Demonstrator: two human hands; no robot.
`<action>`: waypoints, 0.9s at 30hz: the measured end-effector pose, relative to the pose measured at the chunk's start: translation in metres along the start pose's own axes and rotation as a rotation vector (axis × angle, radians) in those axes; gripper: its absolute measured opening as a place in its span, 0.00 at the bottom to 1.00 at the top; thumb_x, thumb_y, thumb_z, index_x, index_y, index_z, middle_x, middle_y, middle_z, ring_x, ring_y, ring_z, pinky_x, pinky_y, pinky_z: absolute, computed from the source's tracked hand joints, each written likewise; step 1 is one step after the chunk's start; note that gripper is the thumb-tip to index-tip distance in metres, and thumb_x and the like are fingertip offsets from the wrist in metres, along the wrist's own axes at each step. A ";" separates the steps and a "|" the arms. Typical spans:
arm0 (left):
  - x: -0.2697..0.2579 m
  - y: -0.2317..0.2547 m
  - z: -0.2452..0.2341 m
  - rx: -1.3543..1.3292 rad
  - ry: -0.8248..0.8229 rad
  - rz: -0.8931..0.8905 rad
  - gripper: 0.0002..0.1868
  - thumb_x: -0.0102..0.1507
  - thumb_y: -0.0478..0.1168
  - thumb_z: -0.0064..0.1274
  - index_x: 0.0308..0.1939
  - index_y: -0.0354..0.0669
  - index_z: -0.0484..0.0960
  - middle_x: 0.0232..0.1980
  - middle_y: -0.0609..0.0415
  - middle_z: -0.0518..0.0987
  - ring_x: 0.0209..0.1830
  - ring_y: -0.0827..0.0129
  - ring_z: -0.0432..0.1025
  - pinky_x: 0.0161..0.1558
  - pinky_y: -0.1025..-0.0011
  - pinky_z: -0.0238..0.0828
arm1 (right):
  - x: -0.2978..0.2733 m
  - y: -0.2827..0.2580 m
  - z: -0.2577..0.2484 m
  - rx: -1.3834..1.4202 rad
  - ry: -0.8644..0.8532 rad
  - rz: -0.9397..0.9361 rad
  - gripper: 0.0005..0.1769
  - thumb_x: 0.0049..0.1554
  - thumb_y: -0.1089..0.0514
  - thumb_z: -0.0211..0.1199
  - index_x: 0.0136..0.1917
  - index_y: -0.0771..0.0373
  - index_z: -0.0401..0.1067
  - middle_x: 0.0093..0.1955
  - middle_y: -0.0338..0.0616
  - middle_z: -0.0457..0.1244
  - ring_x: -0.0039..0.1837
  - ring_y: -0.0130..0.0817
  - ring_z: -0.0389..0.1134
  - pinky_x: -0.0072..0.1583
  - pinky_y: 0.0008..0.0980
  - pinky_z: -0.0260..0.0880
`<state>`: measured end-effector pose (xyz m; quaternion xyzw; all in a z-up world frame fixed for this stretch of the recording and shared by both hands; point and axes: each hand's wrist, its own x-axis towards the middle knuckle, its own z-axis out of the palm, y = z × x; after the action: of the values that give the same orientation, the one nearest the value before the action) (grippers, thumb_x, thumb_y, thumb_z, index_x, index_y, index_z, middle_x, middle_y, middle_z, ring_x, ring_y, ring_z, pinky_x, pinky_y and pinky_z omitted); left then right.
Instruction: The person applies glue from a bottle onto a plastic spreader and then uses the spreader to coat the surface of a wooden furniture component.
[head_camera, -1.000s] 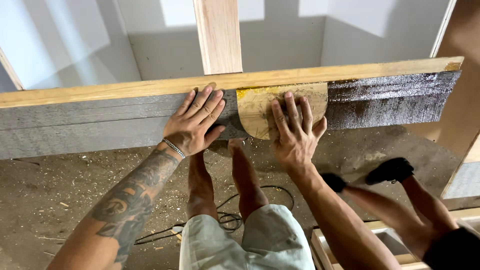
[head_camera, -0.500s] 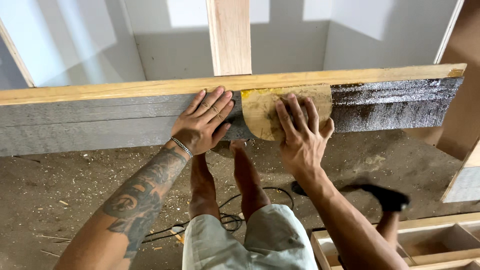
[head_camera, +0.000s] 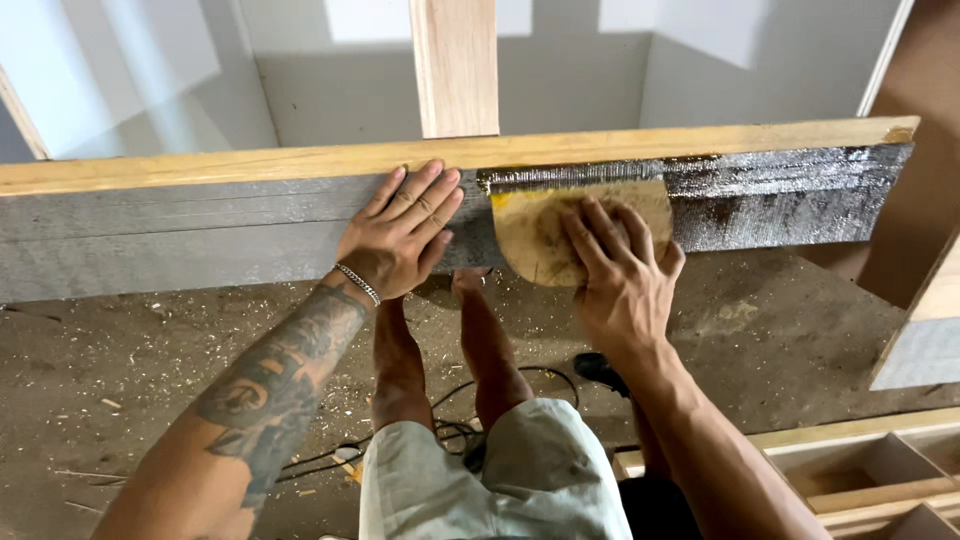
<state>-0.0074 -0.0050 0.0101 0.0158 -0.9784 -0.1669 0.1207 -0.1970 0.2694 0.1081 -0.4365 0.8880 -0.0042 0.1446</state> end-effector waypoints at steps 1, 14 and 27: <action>-0.001 0.000 0.000 -0.007 -0.003 -0.005 0.28 0.80 0.52 0.47 0.82 0.51 0.80 0.89 0.57 0.72 0.92 0.63 0.60 0.91 0.55 0.46 | -0.005 -0.002 -0.002 0.016 -0.032 0.018 0.44 0.55 0.63 0.58 0.82 0.38 0.76 0.87 0.37 0.66 0.84 0.52 0.62 0.65 0.77 0.59; 0.000 0.002 -0.004 0.017 0.000 0.003 0.27 0.81 0.48 0.48 0.83 0.52 0.80 0.90 0.56 0.72 0.92 0.60 0.59 0.91 0.54 0.45 | -0.054 -0.033 -0.043 0.047 -0.289 0.129 0.30 0.68 0.57 0.51 0.78 0.35 0.77 0.84 0.33 0.67 0.84 0.49 0.63 0.67 0.80 0.60; -0.048 -0.021 0.002 -0.273 -0.100 -0.150 0.39 0.86 0.52 0.46 0.95 0.53 0.43 0.99 0.53 0.41 1.00 0.54 0.37 0.99 0.49 0.34 | -0.096 -0.105 -0.034 0.129 0.055 0.119 0.38 0.58 0.55 0.67 0.82 0.42 0.75 0.81 0.34 0.72 0.82 0.46 0.69 0.66 0.58 0.64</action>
<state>0.0391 -0.0209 -0.0094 0.0640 -0.9476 -0.3072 0.0602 -0.0688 0.2749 0.1787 -0.3725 0.9138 -0.0649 0.1483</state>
